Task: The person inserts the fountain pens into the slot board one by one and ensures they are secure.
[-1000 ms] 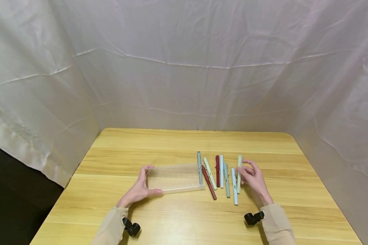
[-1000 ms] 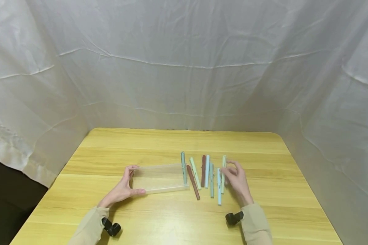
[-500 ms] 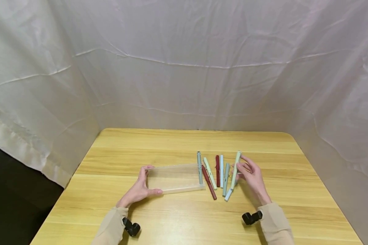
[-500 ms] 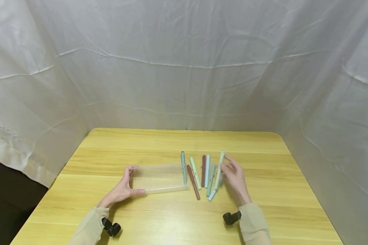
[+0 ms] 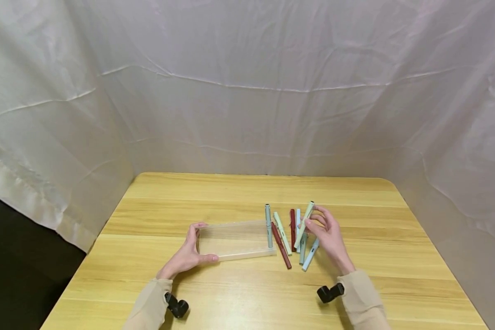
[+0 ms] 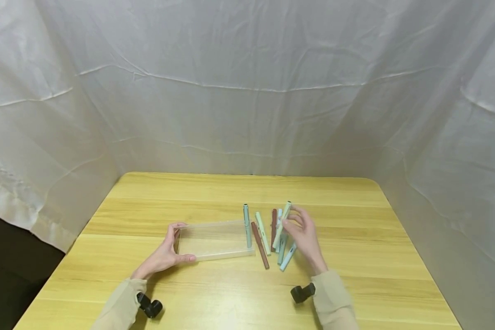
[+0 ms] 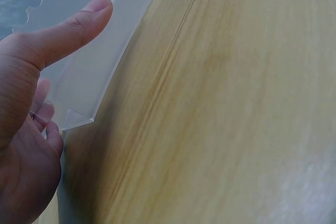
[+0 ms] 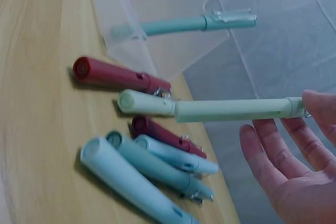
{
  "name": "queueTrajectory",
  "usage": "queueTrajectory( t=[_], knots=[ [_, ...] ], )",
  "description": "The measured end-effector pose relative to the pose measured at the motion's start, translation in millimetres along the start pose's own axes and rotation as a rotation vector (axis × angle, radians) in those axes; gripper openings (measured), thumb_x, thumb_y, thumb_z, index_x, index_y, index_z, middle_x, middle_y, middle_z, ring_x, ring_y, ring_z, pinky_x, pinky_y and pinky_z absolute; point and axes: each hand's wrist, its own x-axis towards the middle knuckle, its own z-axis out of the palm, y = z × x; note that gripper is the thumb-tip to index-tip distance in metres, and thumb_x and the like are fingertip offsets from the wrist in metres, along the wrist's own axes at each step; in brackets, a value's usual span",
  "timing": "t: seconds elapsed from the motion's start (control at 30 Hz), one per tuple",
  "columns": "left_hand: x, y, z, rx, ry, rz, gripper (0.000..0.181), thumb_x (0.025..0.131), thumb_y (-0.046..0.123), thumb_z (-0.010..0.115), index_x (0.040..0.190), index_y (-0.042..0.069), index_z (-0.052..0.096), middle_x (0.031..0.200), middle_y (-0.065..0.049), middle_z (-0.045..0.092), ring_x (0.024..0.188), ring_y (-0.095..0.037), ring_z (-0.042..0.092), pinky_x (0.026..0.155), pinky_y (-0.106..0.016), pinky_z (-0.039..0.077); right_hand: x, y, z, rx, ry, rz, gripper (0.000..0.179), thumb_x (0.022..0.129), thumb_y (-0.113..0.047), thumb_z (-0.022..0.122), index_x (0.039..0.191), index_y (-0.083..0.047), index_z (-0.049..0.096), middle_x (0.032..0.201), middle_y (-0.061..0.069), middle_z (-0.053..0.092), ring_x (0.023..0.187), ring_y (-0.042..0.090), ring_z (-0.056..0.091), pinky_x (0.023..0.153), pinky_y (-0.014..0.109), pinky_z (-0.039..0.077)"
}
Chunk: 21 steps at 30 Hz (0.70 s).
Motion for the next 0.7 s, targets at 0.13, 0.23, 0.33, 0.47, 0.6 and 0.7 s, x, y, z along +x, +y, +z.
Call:
queueTrajectory(
  t=[0.13,0.23,0.33,0.47,0.6,0.7],
  knots=[
    [0.6,-0.9,-0.4,-0.003,0.005,0.010,0.103,0.071,0.020,0.091,0.145,0.004,0.022,0.159,-0.027,0.016,0.154,-0.050,0.004,0.126,-0.063,0.003,1.0,-4,9,0.025,-0.005,-0.022,0.051,0.099,-0.007,0.062,0.143,0.002,0.037,0.113,0.006,0.063,0.092,0.009,0.073,0.087,0.030,0.063],
    [0.5,-1.2,-0.8,-0.002,0.005,0.012,0.102,0.072,0.020,0.091,0.145,0.004,0.021,0.158,-0.027,0.016,0.154,-0.050,0.004,0.126,-0.064,0.003,1.7,-6,16,0.043,-0.012,-0.046,0.049,0.098,-0.005,0.061,0.141,0.003,0.038,0.112,0.007,0.062,0.089,0.008,0.074,0.086,0.030,0.064],
    [0.1,-0.7,-1.1,-0.002,0.000,0.008,0.102,0.072,0.020,0.090,0.146,0.004,0.021,0.159,-0.027,0.015,0.154,-0.050,0.003,0.126,-0.064,0.003,2.5,-8,23,0.043,-0.008,-0.058,0.048,0.098,-0.003,0.062,0.139,0.003,0.040,0.113,0.009,0.062,0.088,0.008,0.073,0.085,0.031,0.064],
    [-0.7,0.0,-1.5,-0.004,-0.001,0.008,0.102,0.073,0.020,0.090,0.146,0.005,0.021,0.159,-0.027,0.015,0.154,-0.050,0.003,0.126,-0.064,0.003,3.9,-11,32,0.013,0.006,-0.086,0.045,0.096,-0.002,0.064,0.137,0.003,0.043,0.113,0.014,0.063,0.088,0.008,0.070,0.084,0.034,0.064],
    [-1.4,0.4,-1.5,-0.002,0.002,0.021,0.101,0.073,0.019,0.091,0.145,0.005,0.022,0.158,-0.026,0.016,0.154,-0.049,0.004,0.126,-0.064,0.003,5.2,-11,39,-0.007,0.002,-0.145,0.044,0.096,-0.001,0.064,0.135,0.004,0.045,0.112,0.017,0.062,0.090,0.010,0.069,0.083,0.036,0.065],
    [-1.9,0.2,-1.2,-0.001,0.004,0.021,0.100,0.073,0.019,0.090,0.145,0.006,0.022,0.158,-0.026,0.016,0.154,-0.049,0.003,0.126,-0.064,0.003,6.3,-10,45,-0.012,-0.004,-0.194,0.043,0.095,0.000,0.064,0.134,0.005,0.046,0.109,0.016,0.061,0.089,0.013,0.070,0.080,0.035,0.065]
  ],
)
